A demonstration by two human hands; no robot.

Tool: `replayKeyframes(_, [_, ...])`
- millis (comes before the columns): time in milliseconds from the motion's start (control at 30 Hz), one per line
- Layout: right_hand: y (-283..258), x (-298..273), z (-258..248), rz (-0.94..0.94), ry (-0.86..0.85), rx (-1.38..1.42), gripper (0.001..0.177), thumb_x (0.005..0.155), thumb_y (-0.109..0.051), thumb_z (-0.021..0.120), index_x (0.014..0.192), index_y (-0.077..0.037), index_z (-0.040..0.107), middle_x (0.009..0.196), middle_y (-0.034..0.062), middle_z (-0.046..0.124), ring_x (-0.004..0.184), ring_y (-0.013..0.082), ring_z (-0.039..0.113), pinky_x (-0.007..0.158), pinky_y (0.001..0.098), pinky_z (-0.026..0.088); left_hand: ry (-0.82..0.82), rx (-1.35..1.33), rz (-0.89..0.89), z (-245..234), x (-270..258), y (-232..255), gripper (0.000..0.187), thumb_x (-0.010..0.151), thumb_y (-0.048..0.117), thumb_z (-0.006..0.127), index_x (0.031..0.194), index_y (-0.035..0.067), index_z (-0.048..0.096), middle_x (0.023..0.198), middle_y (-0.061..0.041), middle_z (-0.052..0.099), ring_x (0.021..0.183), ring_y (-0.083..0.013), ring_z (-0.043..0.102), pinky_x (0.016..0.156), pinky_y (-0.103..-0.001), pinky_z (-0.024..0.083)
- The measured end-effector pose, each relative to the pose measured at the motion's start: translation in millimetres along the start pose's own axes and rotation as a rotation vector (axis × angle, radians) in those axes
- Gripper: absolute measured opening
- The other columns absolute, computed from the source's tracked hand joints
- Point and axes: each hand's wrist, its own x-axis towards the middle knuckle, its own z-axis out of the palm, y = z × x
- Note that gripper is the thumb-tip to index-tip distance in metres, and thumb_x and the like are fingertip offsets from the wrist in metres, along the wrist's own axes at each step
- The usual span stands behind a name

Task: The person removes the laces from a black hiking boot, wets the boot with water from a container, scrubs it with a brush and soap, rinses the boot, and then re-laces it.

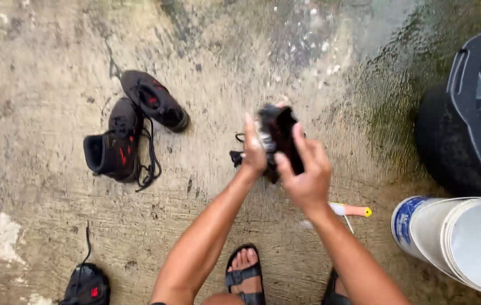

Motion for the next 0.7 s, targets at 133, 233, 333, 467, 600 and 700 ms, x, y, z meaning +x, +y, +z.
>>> replayKeyframes(133, [-23.2, 22.1, -1.4, -0.030, 0.091, -0.088, 0.060, 0.096, -0.026, 0.080, 0.150, -0.018, 0.055, 0.103, 0.0210, 0.061, 0.096, 0.0416, 0.065, 0.087, 0.0477, 0.051, 0.025, 0.198, 0.133, -41.1, 10.6, -167.4, 0.052, 0.108, 0.030, 0.039, 0.146, -0.004, 0.049, 0.139, -0.030, 0.056, 0.129, -0.0367, 0.054, 0.119, -0.046, 0.035])
replayKeyframes(233, [12.3, -24.5, 25.3, -0.022, 0.045, 0.056, 0.062, 0.093, -0.028, 0.078, 0.151, -0.023, 0.054, 0.103, 0.0168, 0.064, 0.096, 0.0372, 0.067, 0.088, 0.0446, 0.052, 0.100, 0.220, 0.272, -51.1, 35.8, -108.1, 0.043, 0.106, 0.030, 0.043, 0.135, 0.000, 0.053, 0.126, -0.024, 0.060, 0.115, -0.0327, 0.058, 0.112, -0.042, 0.041])
replayKeyframes(333, [23.7, -19.1, 31.0, 0.225, -0.024, 0.099, 0.059, 0.093, -0.029, 0.074, 0.149, -0.020, 0.057, 0.097, 0.0115, 0.062, 0.086, 0.0265, 0.063, 0.077, 0.0376, 0.051, 0.090, 0.010, 0.070, -49.9, 12.2, -26.8, 0.047, 0.110, 0.038, 0.034, 0.108, 0.011, 0.072, 0.098, -0.005, 0.073, 0.090, -0.0141, 0.066, 0.099, -0.032, 0.048])
replayKeyframes(467, [-15.0, -15.4, 51.5, 0.215, -0.009, 0.166, 0.061, 0.099, -0.034, 0.068, 0.155, -0.022, 0.047, 0.103, 0.0165, 0.058, 0.092, 0.0306, 0.062, 0.082, 0.0375, 0.051, 0.186, 0.151, 0.128, -69.0, 33.6, -55.6, 0.016, 0.094, 0.013, 0.060, 0.081, 0.014, 0.068, 0.076, -0.003, 0.069, 0.073, -0.0111, 0.063, 0.080, -0.030, 0.051])
replayKeyframes(600, [22.4, -39.0, 51.8, 0.360, -0.141, 0.146, 0.059, 0.091, -0.029, 0.074, 0.147, -0.019, 0.059, 0.096, 0.0184, 0.062, 0.087, 0.0347, 0.065, 0.075, 0.0420, 0.051, 0.280, 0.016, 0.001, -61.9, 10.7, -5.6, 0.021, 0.096, 0.021, 0.058, 0.076, 0.018, 0.064, 0.077, 0.006, 0.061, 0.074, -0.0069, 0.053, 0.080, -0.025, 0.047])
replayKeyframes(700, [7.6, -21.1, 51.5, 0.359, 0.010, 0.013, 0.055, 0.096, -0.032, 0.077, 0.146, -0.019, 0.058, 0.097, 0.0268, 0.064, 0.093, 0.0469, 0.066, 0.076, 0.0480, 0.050, 0.336, 0.028, 0.016, -80.7, -3.6, -55.0, 0.017, 0.093, 0.018, 0.063, 0.077, 0.015, 0.068, 0.075, 0.003, 0.061, 0.076, -0.0068, 0.053, 0.082, -0.026, 0.045])
